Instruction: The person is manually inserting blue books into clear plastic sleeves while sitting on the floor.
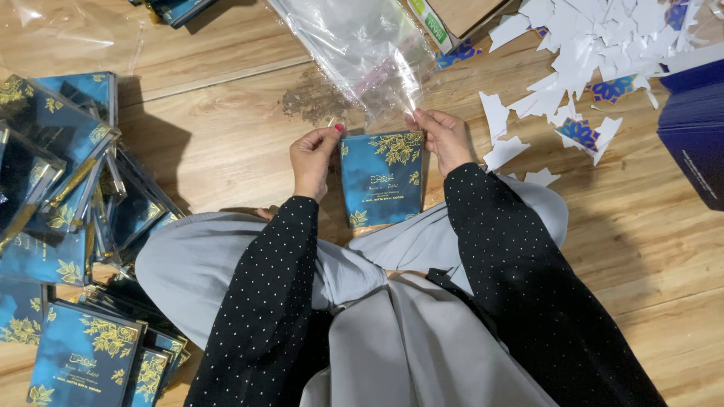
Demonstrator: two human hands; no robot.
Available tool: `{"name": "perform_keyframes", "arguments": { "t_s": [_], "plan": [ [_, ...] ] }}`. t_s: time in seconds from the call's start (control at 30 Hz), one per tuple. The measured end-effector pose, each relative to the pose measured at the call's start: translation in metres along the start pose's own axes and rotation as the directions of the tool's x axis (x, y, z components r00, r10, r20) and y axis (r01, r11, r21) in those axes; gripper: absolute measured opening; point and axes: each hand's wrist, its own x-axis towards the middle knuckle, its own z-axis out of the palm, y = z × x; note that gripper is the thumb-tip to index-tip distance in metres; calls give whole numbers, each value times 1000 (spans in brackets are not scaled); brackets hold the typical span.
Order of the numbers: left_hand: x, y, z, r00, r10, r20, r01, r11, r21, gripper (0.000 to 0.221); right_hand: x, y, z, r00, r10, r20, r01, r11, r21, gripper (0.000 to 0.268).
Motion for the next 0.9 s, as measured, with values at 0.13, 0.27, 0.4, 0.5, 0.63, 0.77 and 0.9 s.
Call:
{"name": "perform_keyframes", "arguments": {
  "t_s": [0.13, 0.27, 0.4, 0.5, 0.63, 0.77, 0.9],
  "plan": [
    [-11, 7, 3, 995, 95, -35, -94, 995, 23, 11, 3, 16, -11, 995, -96, -13, 96, 995, -25, 14],
    [-16, 26, 4, 985, 168, 43, -165, 984, -74, 11, -1, 21, -16, 977, -212, -15, 212, 977, -21, 11],
    [-13, 39, 7, 980, 135, 144, -105, 975, -198, 11, -14, 8, -9, 964, -266, -13, 266, 964, 12, 13],
    [-15, 45, 13, 984, 118, 137, -76, 957, -280, 15, -13, 9, -10, 956, -294, -22, 294, 956, 7, 18],
    [-21, 47, 18, 984, 139, 115, -98, 948, -302, 17, -17, -3, -2, 924, -379, -53, 378, 925, -32, 13],
    [-17, 38, 19, 987, 156, 39, -134, 929, -345, 16, -46, -42, 22, 600, -797, 68, 700, 483, -526, 21],
    [-17, 35, 20, 982, 191, 13, -174, 919, -354, 16, -40, -53, 59, 204, -773, 601, 849, -166, -501, 14]
  ]
}}
